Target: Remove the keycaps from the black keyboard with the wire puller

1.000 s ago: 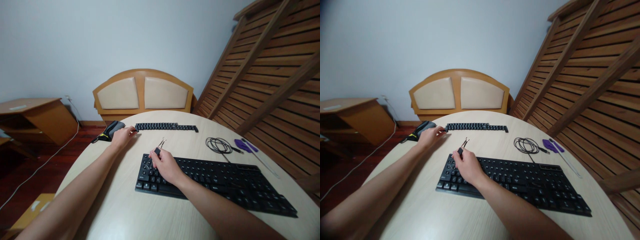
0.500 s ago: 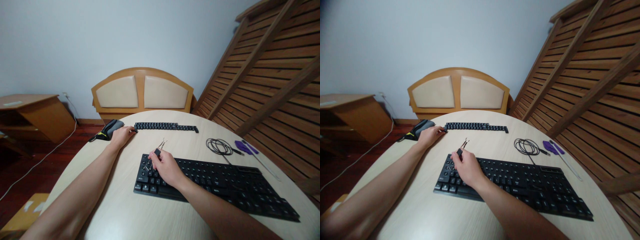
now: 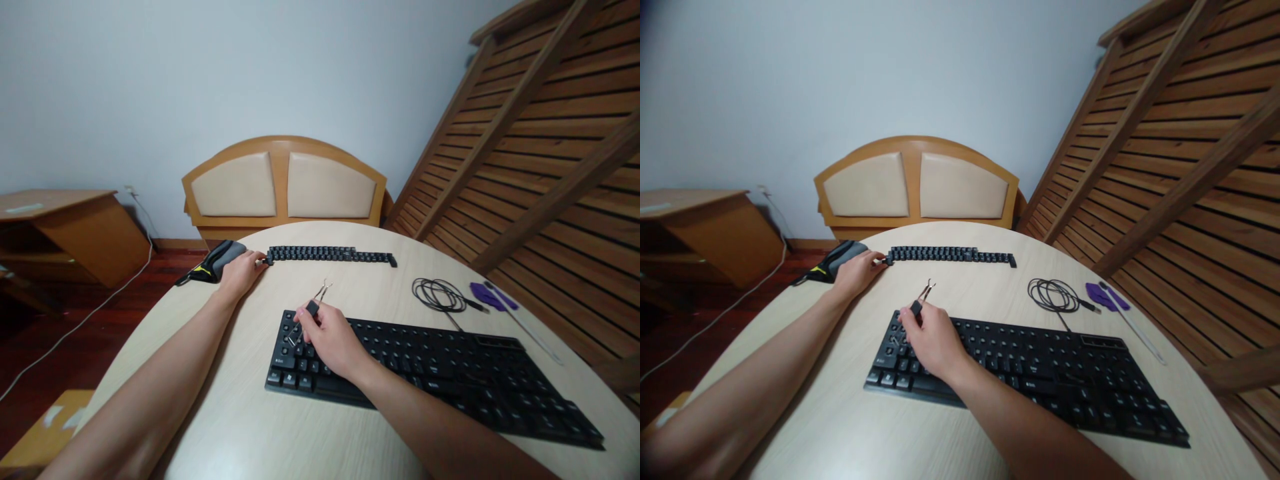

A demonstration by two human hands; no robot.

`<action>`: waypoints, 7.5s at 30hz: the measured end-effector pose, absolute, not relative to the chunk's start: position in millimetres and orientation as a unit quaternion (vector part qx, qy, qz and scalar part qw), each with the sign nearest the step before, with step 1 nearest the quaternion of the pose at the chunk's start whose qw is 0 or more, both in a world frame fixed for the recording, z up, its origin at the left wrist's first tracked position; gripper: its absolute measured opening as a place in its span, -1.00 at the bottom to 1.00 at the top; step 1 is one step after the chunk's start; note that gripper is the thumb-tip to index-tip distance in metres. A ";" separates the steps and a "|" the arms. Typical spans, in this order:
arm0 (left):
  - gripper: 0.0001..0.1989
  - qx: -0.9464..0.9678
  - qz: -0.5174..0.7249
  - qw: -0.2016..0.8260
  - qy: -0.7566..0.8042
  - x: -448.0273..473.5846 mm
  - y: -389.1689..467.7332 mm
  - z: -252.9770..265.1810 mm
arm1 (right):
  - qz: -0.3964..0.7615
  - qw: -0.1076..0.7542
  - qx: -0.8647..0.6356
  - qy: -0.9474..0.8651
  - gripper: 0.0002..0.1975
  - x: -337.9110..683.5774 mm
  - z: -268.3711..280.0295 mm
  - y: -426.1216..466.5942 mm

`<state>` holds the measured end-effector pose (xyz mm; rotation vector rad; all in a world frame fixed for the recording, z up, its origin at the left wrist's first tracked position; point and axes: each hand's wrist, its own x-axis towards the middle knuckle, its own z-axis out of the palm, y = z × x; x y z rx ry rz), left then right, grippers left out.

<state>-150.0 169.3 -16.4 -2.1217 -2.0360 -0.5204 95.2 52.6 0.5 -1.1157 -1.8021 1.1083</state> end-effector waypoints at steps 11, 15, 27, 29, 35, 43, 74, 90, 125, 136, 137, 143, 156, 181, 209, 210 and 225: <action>-0.78 -0.702 -0.183 0.078 -0.684 -150.5 172.7 -19.1 | 0.429 0.372 -0.429 -0.703 -0.74 94.5 -1.9 53.3; -0.77 -0.700 -0.187 0.077 -0.685 -150.1 172.8 -20.2 | 0.429 0.370 -0.434 -0.701 -0.74 93.6 0.2 52.7; -0.75 -0.688 -0.248 0.040 -0.681 -138.2 158.9 -8.1 | 0.428 0.374 -0.423 -0.706 -0.69 95.2 -2.2 56.2; -0.75 -0.687 -0.275 0.023 -0.672 -128.0 152.6 -1.8 | 0.426 0.375 -0.421 -0.707 -0.67 95.4 -2.6 57.2; -0.82 -0.705 -0.338 -0.096 -0.616 -84.6 120.3 11.0 | 0.424 0.391 -0.418 -0.702 -0.63 95.7 -4.0 59.3; -0.91 -0.791 -0.285 -0.179 -0.511 -76.8 47.9 12.6 | 0.398 0.434 -0.445 -0.674 -0.57 96.9 -7.0 61.4; -0.78 -0.888 -0.176 -0.265 -0.331 -90.2 52.9 24.0 | 0.408 0.299 -0.353 -0.787 -0.70 119.1 6.8 58.9; -0.80 -0.887 -0.175 -0.271 -0.330 -90.6 53.5 22.5 | 0.420 0.285 -0.334 -0.794 -0.71 118.1 7.0 57.7; -0.81 -0.868 -0.183 -0.325 -0.327 -94.1 54.6 15.0 | 0.358 0.259 -0.373 -0.816 -0.79 116.9 4.1 57.2; -0.85 -0.861 -0.185 -0.321 -0.348 -83.7 47.9 17.6 | 0.333 0.256 -0.379 -0.824 -0.77 116.8 2.8 55.7; -0.86 -0.860 -0.183 -0.325 -0.347 -83.9 48.0 17.4 | 0.335 0.258 -0.378 -0.823 -0.77 116.8 2.8 55.6; -0.85 -0.858 -0.179 -0.338 -0.343 -87.1 50.2 15.3 | 0.351 0.264 -0.368 -0.820 -0.77 116.5 1.9 56.3; -0.85 -0.868 -0.170 -0.331 -0.329 -87.7 50.3 16.7 | 0.353 0.268 -0.364 -0.819 -0.76 116.6 5.9 54.6; -0.83 -0.874 -0.158 -0.304 -0.343 -83.9 45.7 21.1 | 0.294 0.271 -0.353 -0.846 -0.77 116.4 4.8 52.0; -0.87 -0.880 -0.156 -0.303 -0.330 -83.8 45.8 22.7 | 0.274 0.250 -0.360 -0.856 -0.77 116.4 4.2 52.3; -0.85 -0.879 -0.158 -0.305 -0.330 -84.3 45.6 22.5 | 0.270 0.253 -0.362 -0.856 -0.77 116.4 3.9 52.4; -0.84 -0.864 -0.138 -0.266 -0.404 -86.9 38.0 24.6 | 0.267 0.272 -0.351 -0.855 -0.75 116.0 10.1 51.2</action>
